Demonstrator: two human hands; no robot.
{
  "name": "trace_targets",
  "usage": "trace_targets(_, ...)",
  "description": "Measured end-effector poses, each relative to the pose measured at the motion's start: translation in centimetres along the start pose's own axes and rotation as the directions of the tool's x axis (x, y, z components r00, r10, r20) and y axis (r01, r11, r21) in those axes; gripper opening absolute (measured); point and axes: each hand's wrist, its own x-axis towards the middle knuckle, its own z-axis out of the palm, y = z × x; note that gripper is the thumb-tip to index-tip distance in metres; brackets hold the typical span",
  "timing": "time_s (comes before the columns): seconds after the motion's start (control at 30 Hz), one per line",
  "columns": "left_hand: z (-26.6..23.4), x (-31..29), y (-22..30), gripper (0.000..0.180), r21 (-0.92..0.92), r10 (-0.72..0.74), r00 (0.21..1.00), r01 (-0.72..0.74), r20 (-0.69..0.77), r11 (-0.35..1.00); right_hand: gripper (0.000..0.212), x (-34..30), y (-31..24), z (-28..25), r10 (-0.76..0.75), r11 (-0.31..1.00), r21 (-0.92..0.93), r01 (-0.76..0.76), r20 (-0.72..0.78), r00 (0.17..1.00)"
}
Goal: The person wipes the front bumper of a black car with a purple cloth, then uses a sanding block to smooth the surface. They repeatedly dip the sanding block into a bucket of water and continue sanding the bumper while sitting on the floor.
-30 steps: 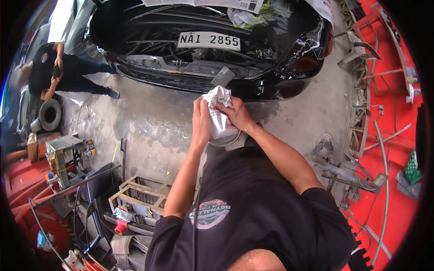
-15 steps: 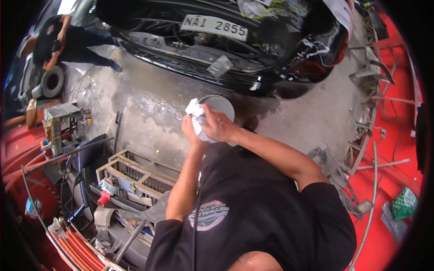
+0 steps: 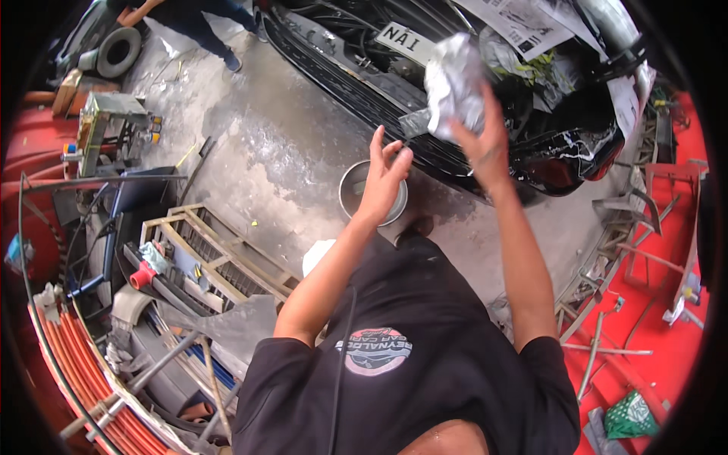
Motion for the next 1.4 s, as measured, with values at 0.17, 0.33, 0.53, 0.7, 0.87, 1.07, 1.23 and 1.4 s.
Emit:
trace_targets(0.17,-9.3,-4.9,-9.9,0.064,0.529,-0.072,0.994,0.015,0.088,0.849,0.086,7.0,6.9,1.4,-0.231,0.875,-0.402,0.270,0.144,0.962)
trace_targets(0.33,-14.4,-14.2,-15.9,0.037,0.911,-0.365,0.931,0.146,0.005,0.385,0.062,-6.7,8.8,4.1,0.095,0.996,-0.031,-0.089,0.310,0.946)
trace_targets(0.53,-13.4,-17.9,-18.7,0.023,0.896,-0.261,0.965,0.126,-0.011,0.426,0.050,-26.2,17.2,4.3,0.355,0.810,-0.288,-0.511,0.934,0.037)
trace_targets(0.7,-13.6,-18.0,-13.2,0.017,0.689,-0.386,0.907,0.389,-0.170,0.612,0.042,-20.3,16.1,5.6,0.356,0.932,-0.327,-0.157,0.906,0.230)
trace_targets(0.87,-18.9,-19.4,-10.9,0.021,0.366,-0.442,0.858,0.336,0.261,0.868,0.044,-15.2,16.8,6.3,0.229,0.973,-0.220,-0.067,0.937,0.265)
trace_targets(1.07,-20.1,-13.9,-13.1,0.024,0.341,-0.537,0.821,0.457,0.192,0.821,0.031,-25.6,13.3,5.4,0.454,0.801,-0.422,-0.425,0.891,-0.031)
trace_targets(1.23,-18.2,-7.9,-18.6,0.036,0.597,-0.502,0.721,0.154,0.477,0.788,0.015,-33.3,6.6,6.2,0.725,0.610,-0.539,-0.581,0.675,0.134)
trace_targets(1.4,-17.2,-10.9,-27.2,0.030,0.412,-0.453,0.203,0.215,0.868,0.885,0.012,-36.9,-5.5,5.3,0.649,-0.169,-0.238,-0.956,0.704,-0.290)
